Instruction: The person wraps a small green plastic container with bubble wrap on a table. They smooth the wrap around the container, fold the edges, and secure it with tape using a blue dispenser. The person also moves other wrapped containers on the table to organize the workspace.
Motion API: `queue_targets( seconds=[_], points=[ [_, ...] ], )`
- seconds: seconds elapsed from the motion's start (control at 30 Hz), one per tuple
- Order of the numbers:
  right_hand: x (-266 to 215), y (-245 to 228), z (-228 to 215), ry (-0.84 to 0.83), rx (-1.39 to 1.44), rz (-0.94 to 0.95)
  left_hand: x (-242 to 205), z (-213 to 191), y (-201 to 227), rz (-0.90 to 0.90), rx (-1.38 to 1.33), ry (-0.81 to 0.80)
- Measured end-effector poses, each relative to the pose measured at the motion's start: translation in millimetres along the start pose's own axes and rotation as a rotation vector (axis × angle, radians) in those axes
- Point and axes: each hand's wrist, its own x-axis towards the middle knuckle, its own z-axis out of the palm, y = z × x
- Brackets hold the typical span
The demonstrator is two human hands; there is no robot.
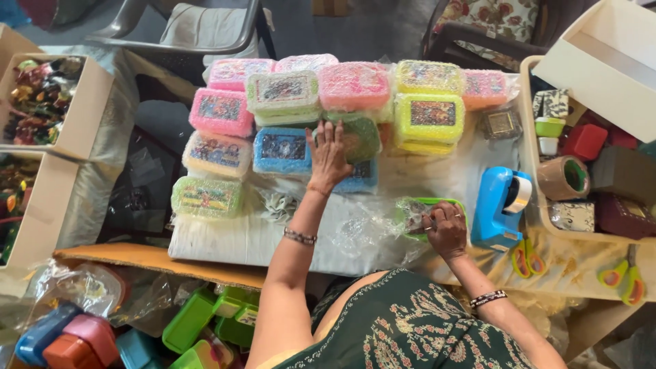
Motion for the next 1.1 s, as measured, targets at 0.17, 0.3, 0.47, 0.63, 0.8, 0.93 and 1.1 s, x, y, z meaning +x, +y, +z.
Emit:
queue_targets(
  seconds=[0.17, 0.3, 0.47, 0.63, 0.8, 0.93, 1.1],
  points=[
    [-1, -1, -2, -0.015, -0.008, 0.011, -62, -29, -53, -0.319, -0.292, 0.464],
    [1, -3, -4, -0.026, -0.008, 0.031, -129, -38, -136, -0.948, -0.507, 0.950],
    [2, -2, -2, -0.027, 0.011, 0.031, -214, -33, -227, -1.684, -0.275, 0.783],
    [5, -5, -7, -0.018, 0.014, 0.021, -245, 23, -243, -1.828, -0.240, 0.596],
    [5, -7, -7, -0.027, 0.009, 0.029, -254, 35, -252, -1.732, -0.373, 0.584],
    [2, -3, -4, -0.026, 0.004, 0.039, -213, -12, -207, -1.732, -0.113, 0.399],
    [1, -1, -2, -0.012, 0.001, 0.026, -147, 18, -122, -0.529, 0.007, 0.720]
  ],
)
